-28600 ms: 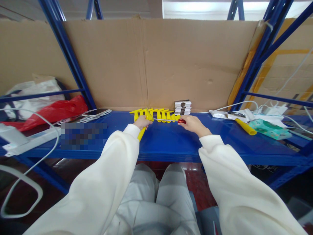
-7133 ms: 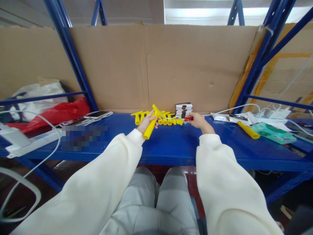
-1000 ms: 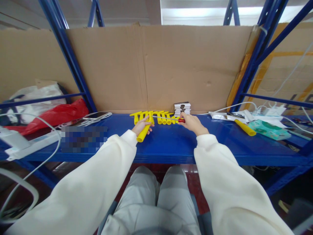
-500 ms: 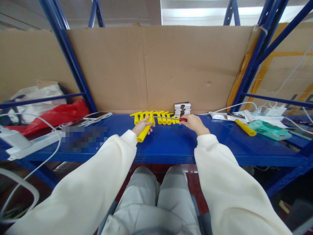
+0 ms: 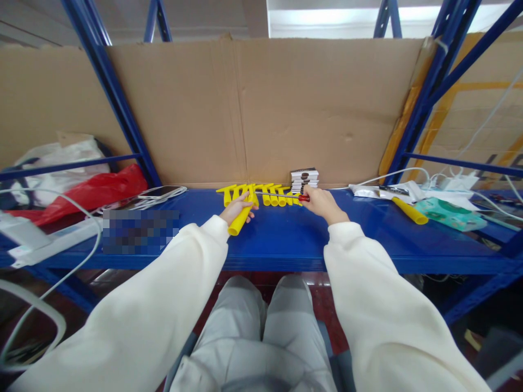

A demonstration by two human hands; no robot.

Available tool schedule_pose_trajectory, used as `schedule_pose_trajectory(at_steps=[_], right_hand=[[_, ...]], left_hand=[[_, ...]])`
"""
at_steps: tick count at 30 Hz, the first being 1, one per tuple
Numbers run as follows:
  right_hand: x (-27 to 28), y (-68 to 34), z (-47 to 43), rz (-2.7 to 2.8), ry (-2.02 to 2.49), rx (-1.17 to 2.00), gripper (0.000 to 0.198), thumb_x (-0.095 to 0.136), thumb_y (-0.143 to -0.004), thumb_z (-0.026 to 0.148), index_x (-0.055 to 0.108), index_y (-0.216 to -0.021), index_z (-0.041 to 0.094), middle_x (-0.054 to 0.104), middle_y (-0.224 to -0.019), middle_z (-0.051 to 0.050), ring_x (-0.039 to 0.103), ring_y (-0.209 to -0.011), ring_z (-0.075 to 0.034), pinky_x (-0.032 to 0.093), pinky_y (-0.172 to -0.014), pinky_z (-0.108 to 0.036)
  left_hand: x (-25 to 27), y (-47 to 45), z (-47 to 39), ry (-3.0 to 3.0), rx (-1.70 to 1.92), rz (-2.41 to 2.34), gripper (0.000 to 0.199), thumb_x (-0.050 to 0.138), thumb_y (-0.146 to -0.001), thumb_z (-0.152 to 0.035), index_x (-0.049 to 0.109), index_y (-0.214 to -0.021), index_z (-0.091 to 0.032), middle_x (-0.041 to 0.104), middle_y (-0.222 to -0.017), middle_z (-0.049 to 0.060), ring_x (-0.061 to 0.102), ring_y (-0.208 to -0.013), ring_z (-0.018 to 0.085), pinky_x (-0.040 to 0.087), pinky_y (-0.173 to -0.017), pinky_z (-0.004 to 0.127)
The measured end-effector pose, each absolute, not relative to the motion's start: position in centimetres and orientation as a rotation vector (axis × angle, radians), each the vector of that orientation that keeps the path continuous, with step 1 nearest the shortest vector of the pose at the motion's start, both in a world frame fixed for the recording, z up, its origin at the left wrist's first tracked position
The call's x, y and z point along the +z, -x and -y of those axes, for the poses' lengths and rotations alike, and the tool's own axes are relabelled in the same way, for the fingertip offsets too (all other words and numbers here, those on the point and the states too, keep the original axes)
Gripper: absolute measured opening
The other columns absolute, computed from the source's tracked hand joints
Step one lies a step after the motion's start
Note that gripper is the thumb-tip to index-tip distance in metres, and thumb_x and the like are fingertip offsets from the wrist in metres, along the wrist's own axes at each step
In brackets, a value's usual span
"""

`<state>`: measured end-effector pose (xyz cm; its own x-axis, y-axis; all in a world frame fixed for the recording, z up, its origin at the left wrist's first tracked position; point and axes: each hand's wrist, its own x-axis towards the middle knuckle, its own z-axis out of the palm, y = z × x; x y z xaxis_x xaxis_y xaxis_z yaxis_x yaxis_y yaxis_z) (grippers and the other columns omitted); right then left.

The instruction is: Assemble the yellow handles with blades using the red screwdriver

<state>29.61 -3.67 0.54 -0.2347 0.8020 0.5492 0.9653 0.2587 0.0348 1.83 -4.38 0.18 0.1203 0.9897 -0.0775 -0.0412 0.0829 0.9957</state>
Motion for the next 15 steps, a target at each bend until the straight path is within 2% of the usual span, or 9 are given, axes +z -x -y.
schedule_pose_trajectory(at_steps=[6,10,15], right_hand=[[0.77,-29.73,4.08,2.161,1.578,-0.428,0.021,0.06,-0.09,0.035,0.073,-0.098,0.021,0.078,-0.094,-0.011,0.069,-0.082,-0.025,0.042,-0.067,-0.03],[0.57,-29.61,4.11,2.201,1.551,-0.346,0.025,0.057,-0.092,0.037,0.073,-0.102,0.021,0.078,-0.091,-0.01,0.069,-0.079,-0.024,0.043,-0.066,-0.029],[0.1,-29.6,3.57,2.152,1.542,-0.369,0.021,0.065,-0.085,0.036,0.066,-0.101,0.023,0.076,-0.085,-0.007,0.067,-0.072,-0.022,0.04,-0.06,-0.027]], left_hand=[[-0.05,-1.72,4.03,-1.167,1.091,-1.115,0.076,0.047,-0.095,-0.01,0.018,-0.164,-0.022,0.065,-0.071,0.0,0.056,-0.043,0.011,0.042,-0.041,0.019],[-0.07,-1.65,3.95,-1.156,1.11,-1.106,0.077,0.047,-0.094,-0.009,0.016,-0.164,-0.023,0.064,-0.068,-0.001,0.057,-0.044,0.011,0.043,-0.041,0.019],[0.15,-1.72,4.21,-1.145,1.104,-1.097,0.079,0.048,-0.096,-0.009,0.013,-0.165,-0.024,0.062,-0.065,-0.002,0.055,-0.042,0.01,0.04,-0.039,0.017]])
